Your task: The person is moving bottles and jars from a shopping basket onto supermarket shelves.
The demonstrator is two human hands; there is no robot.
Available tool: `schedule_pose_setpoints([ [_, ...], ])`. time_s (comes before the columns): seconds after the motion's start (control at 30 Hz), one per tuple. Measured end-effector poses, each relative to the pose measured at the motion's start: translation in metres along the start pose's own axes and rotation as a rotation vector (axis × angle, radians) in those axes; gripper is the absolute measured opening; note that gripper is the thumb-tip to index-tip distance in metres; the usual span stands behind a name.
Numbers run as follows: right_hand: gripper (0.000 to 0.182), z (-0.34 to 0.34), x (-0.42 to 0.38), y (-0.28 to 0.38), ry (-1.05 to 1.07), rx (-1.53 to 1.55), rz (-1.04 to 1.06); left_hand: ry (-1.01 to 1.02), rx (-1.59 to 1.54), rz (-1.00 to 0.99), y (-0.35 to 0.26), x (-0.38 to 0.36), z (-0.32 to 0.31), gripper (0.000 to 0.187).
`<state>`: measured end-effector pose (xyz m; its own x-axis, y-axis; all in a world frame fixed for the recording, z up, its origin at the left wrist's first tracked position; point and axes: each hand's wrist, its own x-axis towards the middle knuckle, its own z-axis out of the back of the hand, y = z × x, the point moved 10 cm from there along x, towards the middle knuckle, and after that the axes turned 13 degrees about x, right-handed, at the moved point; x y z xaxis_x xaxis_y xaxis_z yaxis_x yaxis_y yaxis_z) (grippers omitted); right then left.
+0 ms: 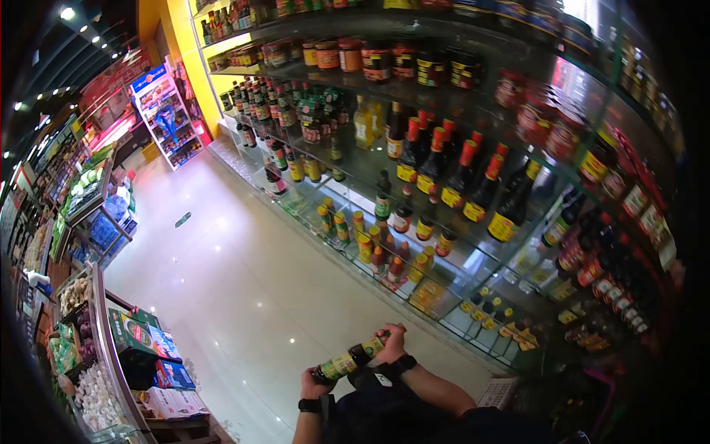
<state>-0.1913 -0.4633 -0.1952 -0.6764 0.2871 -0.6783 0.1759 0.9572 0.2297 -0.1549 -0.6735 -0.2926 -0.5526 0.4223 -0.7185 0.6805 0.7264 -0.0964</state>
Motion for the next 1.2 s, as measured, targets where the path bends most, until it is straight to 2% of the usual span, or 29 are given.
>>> schedule_pose_setpoints([
  [0.1,0.016,-0.068,0.035,-0.029,0.06,0.046,-0.052,0.003,0.031,-0.032,-0.059,0.003,-0.051,0.03],
  [0.17,0.017,-0.101,0.05,-0.032,0.076,0.033,-0.037,0.149,-0.055,-0.079,-0.088,0.022,-0.07,0.029],
  [0.2,0.017,-0.117,0.057,-0.034,0.095,0.022,-0.02,0.145,-0.059,-0.079,-0.1,0.029,-0.08,0.029],
  [0.3,0.016,-0.131,0.087,-0.046,0.047,-0.002,-0.044,0.004,-0.003,-0.011,-0.122,0.049,-0.085,0.029],
  [0.33,0.016,-0.133,0.098,-0.047,0.044,-0.005,-0.046,-0.067,0.061,0.0,-0.126,0.046,-0.095,0.031],
  [0.4,0.017,-0.128,0.116,-0.049,-0.037,0.067,-0.059,-0.08,0.267,-0.026,-0.145,0.08,-0.081,0.034],
  [0.43,0.018,-0.132,0.118,-0.043,-0.079,0.031,-0.002,-0.083,0.269,-0.02,-0.152,0.076,-0.103,0.034],
  [0.5,0.019,-0.144,0.118,-0.041,-0.121,0.053,0.035,-0.185,0.193,0.12,-0.155,0.07,-0.135,0.037],
  [0.6,0.02,-0.155,0.133,-0.044,-0.18,0.109,0.073,-0.109,0.276,0.17,-0.181,0.102,-0.152,0.04],
  [0.67,0.02,-0.169,0.141,-0.044,-0.179,0.138,0.167,-0.055,0.304,0.285,-0.197,0.121,-0.17,0.039],
  [0.7,0.02,-0.174,0.149,-0.044,-0.185,0.164,0.219,0.376,-0.103,0.589,-0.194,0.137,-0.19,0.038],
  [0.73,0.02,-0.187,0.152,-0.046,-0.19,0.173,0.23,-0.007,0.278,0.371,-0.218,0.145,-0.193,0.037],
  [0.8,0.019,-0.221,0.156,-0.056,-0.164,0.239,0.276,0.037,0.519,0.309,-0.261,0.159,-0.236,0.037],
  [0.83,0.019,-0.234,0.162,-0.068,-0.17,0.255,0.288,0.038,0.534,0.323,-0.283,0.171,-0.237,0.037],
  [0.9,0.015,-0.263,0.172,-0.083,-0.111,0.229,0.371,0.268,0.43,0.339,-0.316,0.204,-0.256,0.038],
  [1.0,0.012,-0.309,0.176,-0.108,-0.115,0.22,0.311,0.302,0.505,0.35,-0.349,0.241,-0.247,0.04],
  [1.03,0.012,-0.315,0.182,-0.109,-0.122,0.227,0.32,0.302,0.511,0.363,-0.359,0.234,-0.26,0.04],
  [1.1,0.012,-0.344,0.199,-0.116,0.046,0.01,0.215,0.571,1.31,-0.066,-0.394,0.211,-0.31,0.041],
  [1.13,0.012,-0.361,0.194,-0.118,0.035,0.017,0.221,0.573,1.314,-0.051,-0.402,0.205,-0.318,0.041],
  [1.2,0.012,-0.388,0.186,-0.126,-0.038,-0.151,0.165,0.549,1.531,-0.236,-0.425,0.197,-0.341,0.044],
])
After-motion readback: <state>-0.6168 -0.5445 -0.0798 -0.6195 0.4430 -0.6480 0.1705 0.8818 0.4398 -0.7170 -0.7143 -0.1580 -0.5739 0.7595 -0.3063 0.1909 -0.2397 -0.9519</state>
